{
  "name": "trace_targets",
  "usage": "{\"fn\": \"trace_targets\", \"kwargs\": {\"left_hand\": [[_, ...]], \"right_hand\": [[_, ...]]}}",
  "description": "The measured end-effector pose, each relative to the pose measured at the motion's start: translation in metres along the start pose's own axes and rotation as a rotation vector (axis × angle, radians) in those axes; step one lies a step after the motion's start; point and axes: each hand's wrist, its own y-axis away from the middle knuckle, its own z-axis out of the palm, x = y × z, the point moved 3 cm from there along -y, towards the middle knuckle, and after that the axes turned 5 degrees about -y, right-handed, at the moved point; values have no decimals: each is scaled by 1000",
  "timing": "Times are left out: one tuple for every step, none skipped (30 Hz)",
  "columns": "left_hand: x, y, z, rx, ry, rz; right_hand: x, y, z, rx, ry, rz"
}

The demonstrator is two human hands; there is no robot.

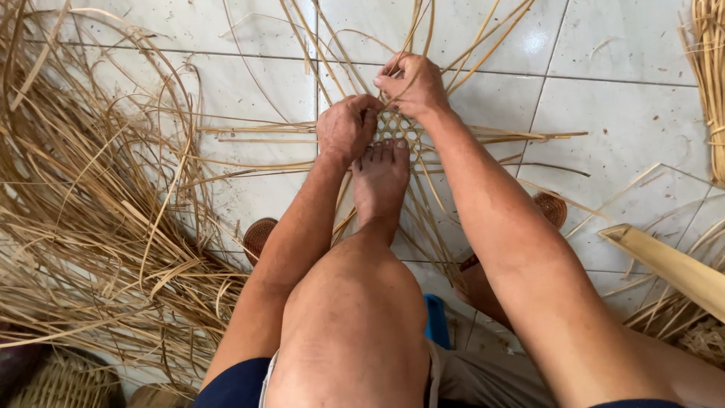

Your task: Weaving the base of a basket by interlacing thin, flexible strips of material while sitting on the floor.

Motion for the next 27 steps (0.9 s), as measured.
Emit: {"fn": "trace_targets", "kwargs": {"left_hand": [[0,-1,4,-4,2,1],[-1,-2,6,9,-24,1],[-3,-3,8,26,-49,1],[-3,-3,6,28,-47,1],[-3,-3,6,38,-34,17],[-2,-2,5,49,-21,33],[-2,-3,5,48,-18,34],[-3,-3,5,37,-18,16],[-2,-3,7,22,-19,1],[-3,-1,8,17,-17,6],[-3,-3,8,5,-32,-5],[-3,-4,7,-6,-47,-15],[-3,-5,7,-1,-46,-16],[-3,-6,7,8,-52,-3],[-4,-4,7,14,-58,3],[-4,-4,6,16,-57,-4],[-4,-4,5,1,-46,-10],[-3,-4,5,-14,-36,-16],[-5,-3,5,-18,-33,-18],[-6,-2,6,-22,-34,-17],[-7,-2,6,-25,-35,-14],[-6,-1,7,-27,-32,-13],[-6,-2,6,-34,-31,-20],[-7,-3,6,-40,-30,-28],[-8,-5,6,-38,-30,-29],[-9,-7,7,-32,-37,-21],[-10,-5,11,-32,-43,-10]], "right_hand": [[-7,6,-6,1,1,4],[-12,12,-7,-139,-123,93],[-20,19,-8,-279,-245,177],[-15,23,-9,-280,-242,177],[-10,28,-12,-234,-397,200],[-4,33,-15,-186,-551,222],[0,38,-17,-184,-549,223],[2,42,-20,-169,-557,159],[5,49,-24,-150,-567,98],[5,49,-21,-143,-567,102],[-1,46,-17,-212,-367,-7],[-6,44,-12,-278,-164,-114],[-16,41,-19,-279,-162,-118],[-29,37,-25,-295,-155,-227],[-41,36,-29,-318,-149,-332],[-50,32,-50,-326,-148,-333],[-59,29,-74,-268,-183,-378],[-67,25,-99,-209,-219,-421],[-65,32,-103,-211,-217,-416],[-70,38,-101,-183,-171,-470],[-80,45,-95,-154,-122,-526],[-83,50,-89,-125,-74,-582],[-87,55,-83,-95,-25,-641],[-92,60,-78,-65,24,-700],[-98,66,-72,-39,71,-760],[-104,73,-66,-13,118,-820],[-106,84,-59,15,167,-872]]}}
